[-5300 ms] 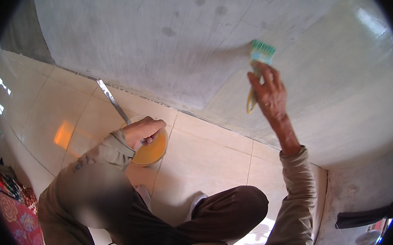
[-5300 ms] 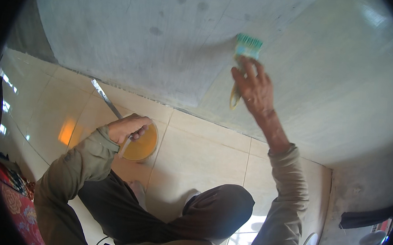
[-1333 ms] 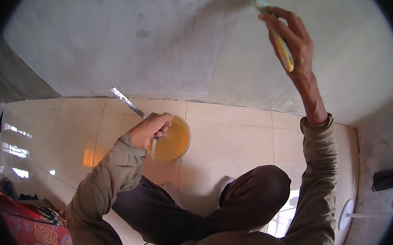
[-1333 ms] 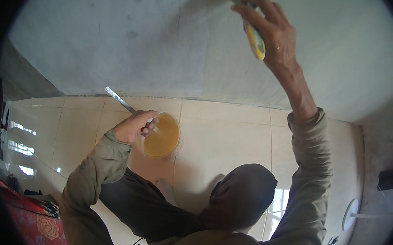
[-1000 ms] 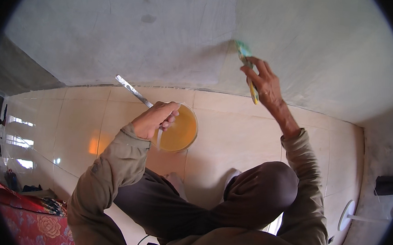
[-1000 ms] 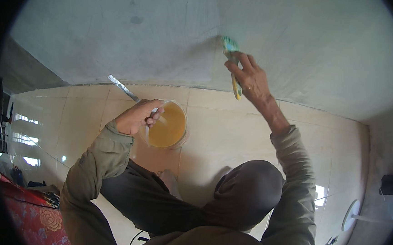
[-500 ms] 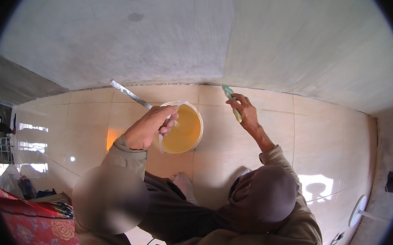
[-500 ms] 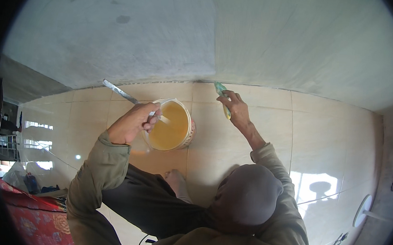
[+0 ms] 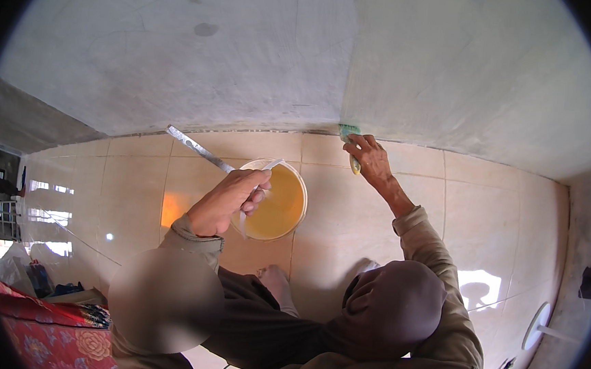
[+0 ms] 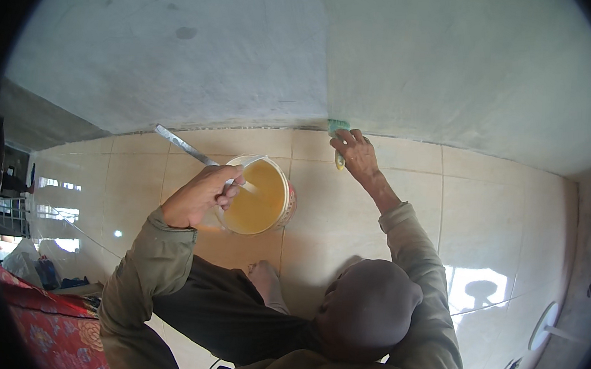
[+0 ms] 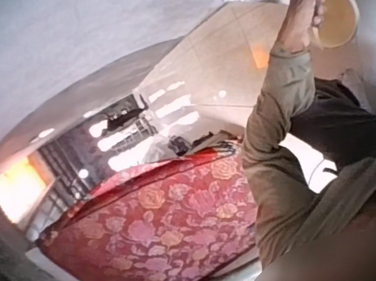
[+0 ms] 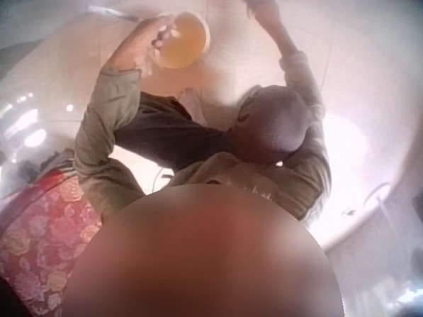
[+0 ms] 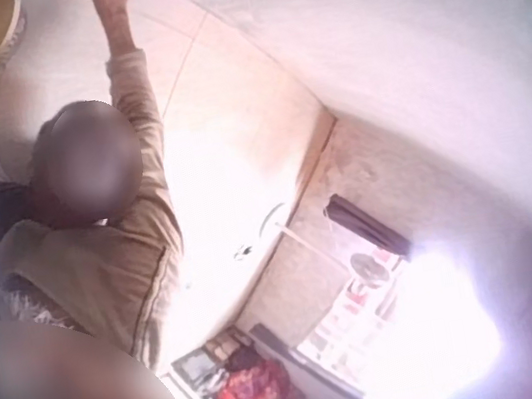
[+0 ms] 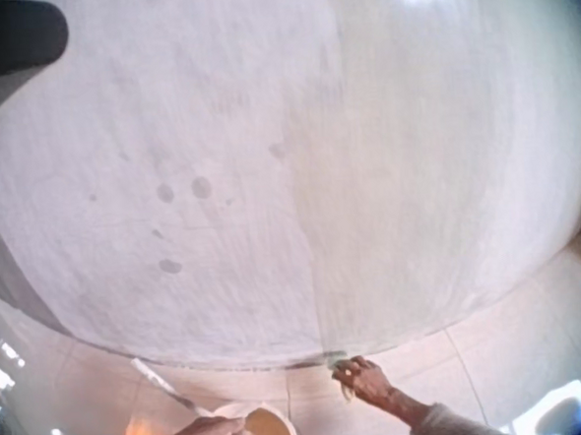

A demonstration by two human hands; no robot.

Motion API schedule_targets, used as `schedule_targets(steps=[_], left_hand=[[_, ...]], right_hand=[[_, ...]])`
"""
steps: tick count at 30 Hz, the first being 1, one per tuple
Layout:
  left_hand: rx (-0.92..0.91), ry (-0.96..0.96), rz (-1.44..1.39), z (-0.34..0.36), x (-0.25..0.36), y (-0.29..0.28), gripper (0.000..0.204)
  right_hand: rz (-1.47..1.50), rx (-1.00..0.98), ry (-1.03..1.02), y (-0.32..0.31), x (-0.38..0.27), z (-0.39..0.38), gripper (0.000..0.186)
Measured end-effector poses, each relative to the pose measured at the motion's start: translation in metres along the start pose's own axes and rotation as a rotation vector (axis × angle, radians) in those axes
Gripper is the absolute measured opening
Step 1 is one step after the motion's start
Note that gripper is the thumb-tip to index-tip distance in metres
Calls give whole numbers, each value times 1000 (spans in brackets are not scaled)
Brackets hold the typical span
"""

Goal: The person sits on the floor and paints a section of the ceiling using a paintbrush and a bucket of yellow paint. They repeatedly dip the brush into the bucket and apply the paint to the ceiling in broad strokes.

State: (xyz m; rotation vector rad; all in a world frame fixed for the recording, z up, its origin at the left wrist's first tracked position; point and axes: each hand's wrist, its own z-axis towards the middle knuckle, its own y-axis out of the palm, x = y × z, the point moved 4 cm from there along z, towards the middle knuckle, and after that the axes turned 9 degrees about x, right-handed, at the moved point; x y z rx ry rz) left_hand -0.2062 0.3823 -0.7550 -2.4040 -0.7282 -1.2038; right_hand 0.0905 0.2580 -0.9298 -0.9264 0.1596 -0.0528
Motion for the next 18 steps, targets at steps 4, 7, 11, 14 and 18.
schedule_targets(steps=[4, 7, 11, 14, 18], left_hand=[[6, -1, 9, 0, 2, 0, 31], [24, -14, 6, -2, 3, 1, 30], [19, -31, 9, 1, 2, 0, 28], [9, -10, -19, -1, 2, 0, 28], [-1, -13, -1, 1, 1, -1, 29]], right_hand=[[-1, 59, -20, -33, -11, 20, 30], [-17, 83, -45, -56, -18, 34, 30], [-45, 87, -67, -85, -26, 51, 30], [-53, 108, -83, -107, -31, 63, 31], [-68, 124, -115, -138, -37, 83, 32]])
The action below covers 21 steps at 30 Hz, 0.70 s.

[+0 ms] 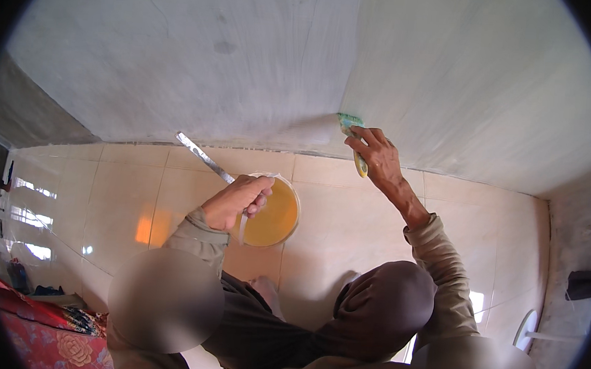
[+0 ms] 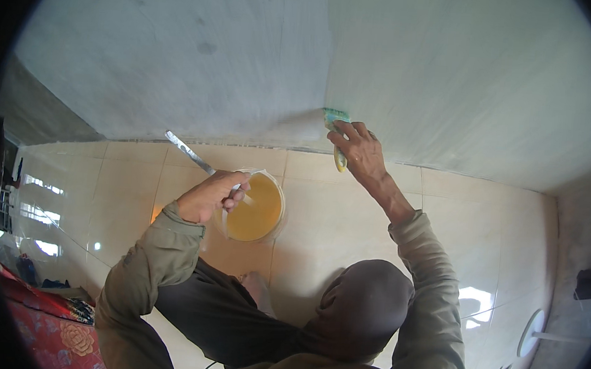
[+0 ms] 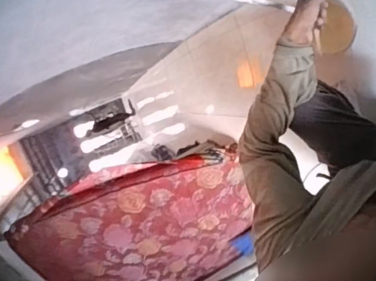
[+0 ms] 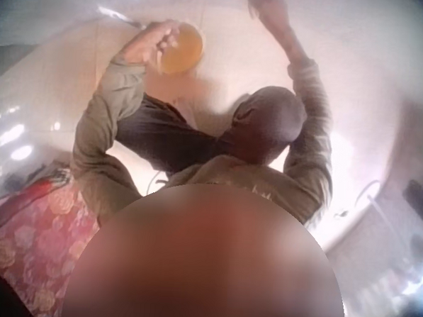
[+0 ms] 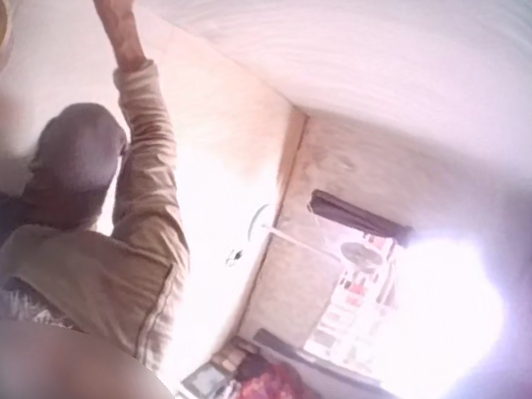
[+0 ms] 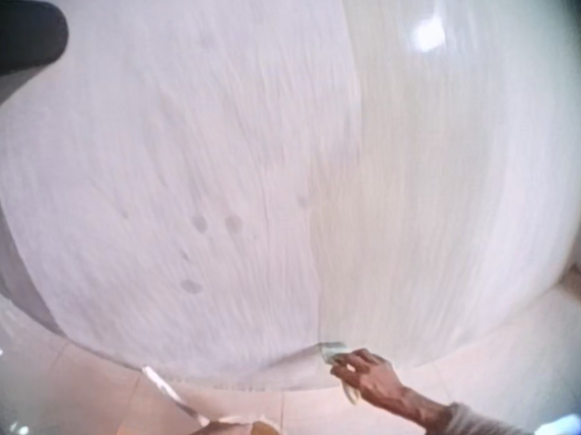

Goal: The person sits on the floor and paints a section of the ceiling using a paintbrush and a bucket of yellow paint. They repeatedly dip the brush into the bucket and apply the paint to the ceiling in broad strokes.

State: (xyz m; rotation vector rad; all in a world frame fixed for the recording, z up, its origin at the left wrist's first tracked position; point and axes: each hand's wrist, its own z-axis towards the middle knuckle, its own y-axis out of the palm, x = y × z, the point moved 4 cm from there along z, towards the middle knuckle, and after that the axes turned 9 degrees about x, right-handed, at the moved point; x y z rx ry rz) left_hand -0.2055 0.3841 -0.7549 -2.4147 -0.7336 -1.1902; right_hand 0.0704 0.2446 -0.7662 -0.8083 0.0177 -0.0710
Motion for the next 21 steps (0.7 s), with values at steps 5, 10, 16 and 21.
schedule_targets(steps=[5, 10, 16, 21], left_hand=[[-16, 8, 8, 1, -2, -1, 32], [-5, 16, 16, 2, -1, 2, 32], [2, 29, 16, 3, -6, -4, 31], [19, 12, 23, 5, 0, 3, 28]], right_hand=[[-35, 60, -74, -44, -8, 37, 31], [-115, 126, -159, -94, -13, 83, 31], [-167, 198, -213, -160, -13, 150, 34], [-185, 237, -264, -224, -7, 209, 27]])
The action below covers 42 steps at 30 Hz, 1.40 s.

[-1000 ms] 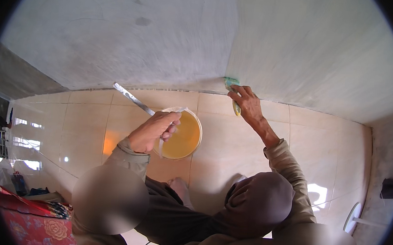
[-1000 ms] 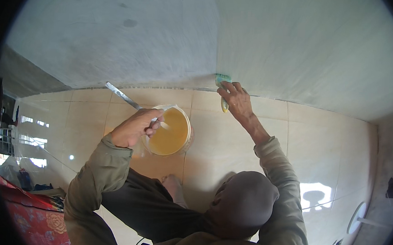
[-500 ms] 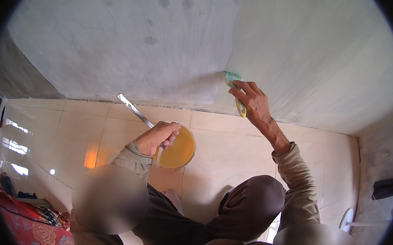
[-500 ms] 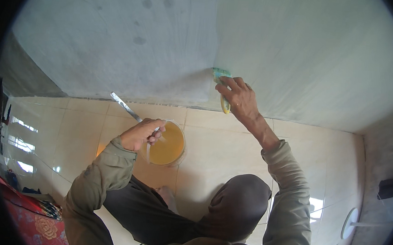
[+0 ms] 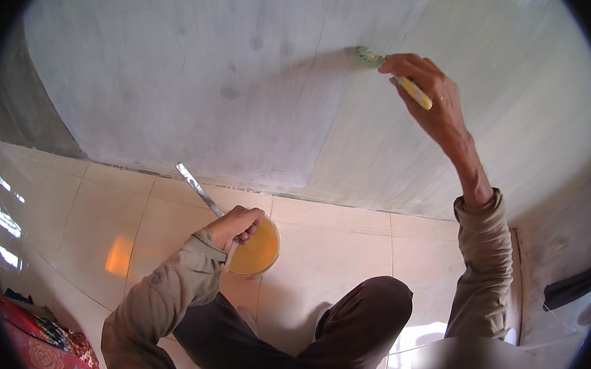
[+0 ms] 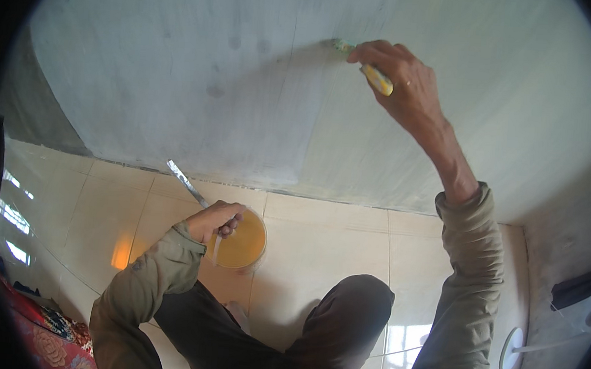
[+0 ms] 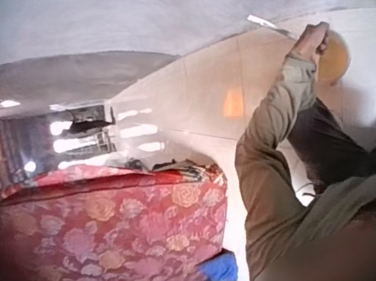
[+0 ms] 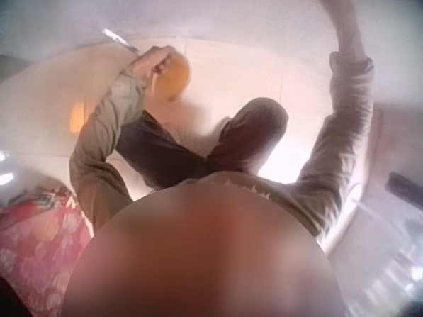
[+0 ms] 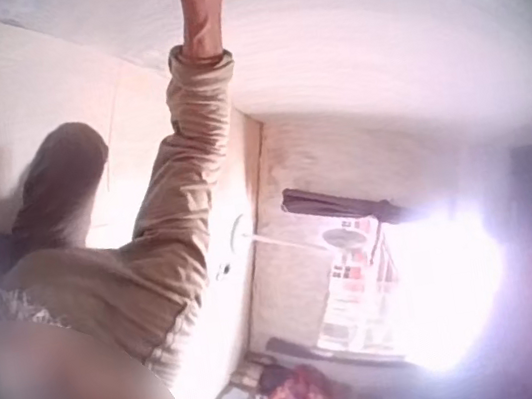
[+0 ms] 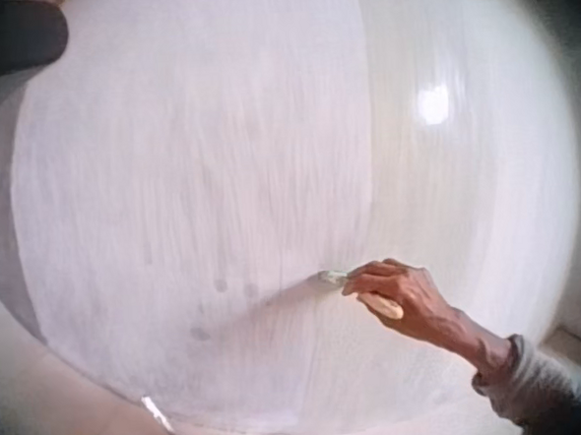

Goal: The person sits on the floor and paints a section of the ceiling using a paintbrush and a bucket of yellow paint. They repeatedly dip the brush into the bucket and apply the paint to the ceiling in broad strokes.

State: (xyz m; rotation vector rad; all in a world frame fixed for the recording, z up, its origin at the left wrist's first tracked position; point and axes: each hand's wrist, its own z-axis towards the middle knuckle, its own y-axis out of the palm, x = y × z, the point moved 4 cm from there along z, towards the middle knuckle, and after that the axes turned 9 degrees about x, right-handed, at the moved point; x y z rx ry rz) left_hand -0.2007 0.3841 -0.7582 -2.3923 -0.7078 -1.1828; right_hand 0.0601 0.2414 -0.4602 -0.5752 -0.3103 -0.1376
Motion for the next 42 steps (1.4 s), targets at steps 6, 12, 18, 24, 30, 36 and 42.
schedule_targets(steps=[6, 12, 18, 24, 30, 36, 42], left_hand=[[11, -14, 1, 1, -7, -12, 30], [-9, 3, -11, 8, -6, -1, 29], [35, -9, -67, 7, -13, -4, 27], [-14, 82, -103, -5, -8, -1, 30], [-70, 169, -76, -15, -13, -9, 29], [-119, 192, -111, -25, -5, -13, 28], [-70, 139, -97, -23, -6, -13, 29]], right_hand=[[18, 140, -4, -29, 25, 64, 24], [-379, 242, -311, -16, 17, 38, 35], [-187, -36, -177, 28, -19, -24, 33], [64, -17, 60, -17, 6, 41, 22], [-139, 98, 100, -66, 14, 134, 19], [-450, 351, -371, -61, -12, 117, 31], [-250, 6, -249, 12, -48, 12, 33]])
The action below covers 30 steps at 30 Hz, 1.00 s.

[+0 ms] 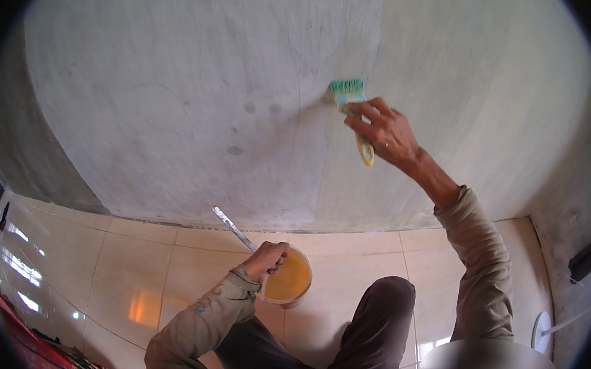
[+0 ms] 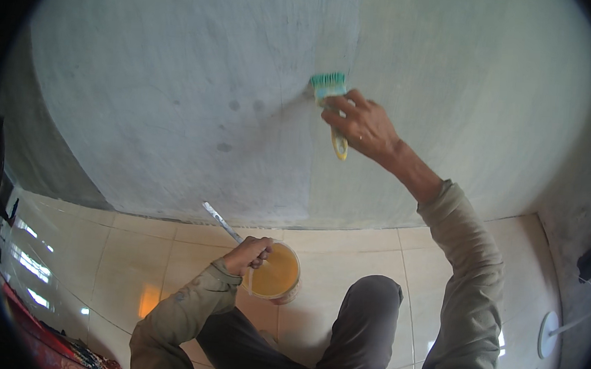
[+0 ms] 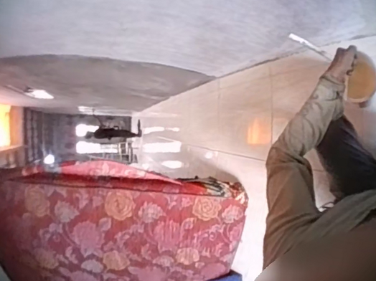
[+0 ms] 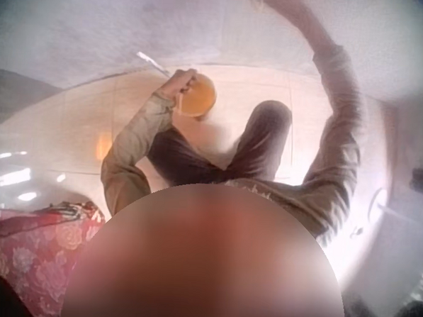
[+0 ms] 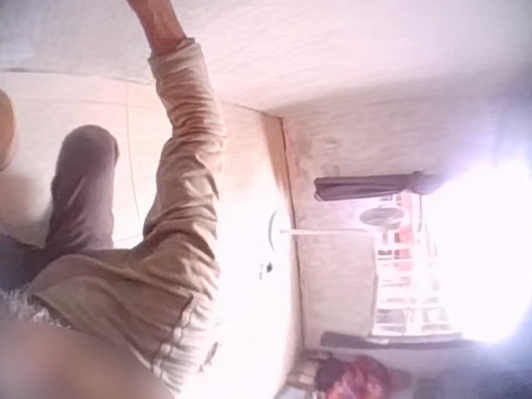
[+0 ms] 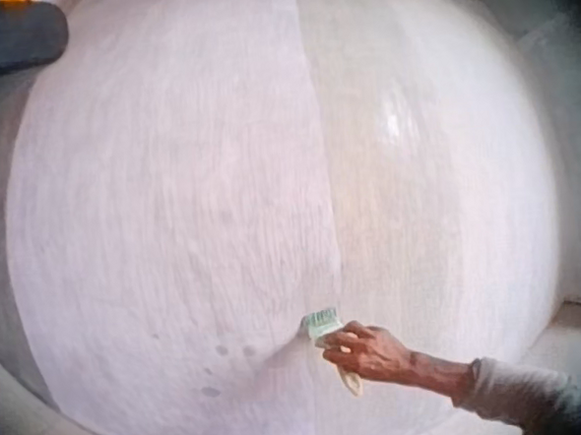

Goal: The person sits on the floor and paints a section of the ceiling using a paintbrush and a bucket of yellow paint. They repeatedly dip the brush into the bucket and apply the paint to the ceiling in broad strokes.

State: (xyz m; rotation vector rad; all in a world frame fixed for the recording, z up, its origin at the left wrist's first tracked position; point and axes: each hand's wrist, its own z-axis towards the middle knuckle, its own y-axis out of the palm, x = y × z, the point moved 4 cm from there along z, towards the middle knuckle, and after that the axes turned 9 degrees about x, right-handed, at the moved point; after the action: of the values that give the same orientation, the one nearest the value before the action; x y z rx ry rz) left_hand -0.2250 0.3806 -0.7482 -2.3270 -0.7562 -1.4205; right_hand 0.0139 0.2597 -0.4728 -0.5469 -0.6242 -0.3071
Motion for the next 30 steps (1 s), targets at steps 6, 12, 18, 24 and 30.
schedule_targets(steps=[6, 12, 18, 24, 30], left_hand=[[25, -2, 36, 2, -2, 2, 30], [25, 8, 39, 11, -12, -4, 30], [49, 15, 21, 5, -10, -5, 29], [71, -17, 44, 4, -4, -2, 29], [30, 1, 37, -2, -1, -3, 29]], right_hand=[[325, -53, 327, -16, 34, 4, 19], [185, 135, 389, -53, 104, 50, 21], [-151, 400, 31, -61, 87, 41, 36], [-58, 55, 84, -8, 14, -37, 43], [215, -104, 224, -9, -6, -44, 36]])
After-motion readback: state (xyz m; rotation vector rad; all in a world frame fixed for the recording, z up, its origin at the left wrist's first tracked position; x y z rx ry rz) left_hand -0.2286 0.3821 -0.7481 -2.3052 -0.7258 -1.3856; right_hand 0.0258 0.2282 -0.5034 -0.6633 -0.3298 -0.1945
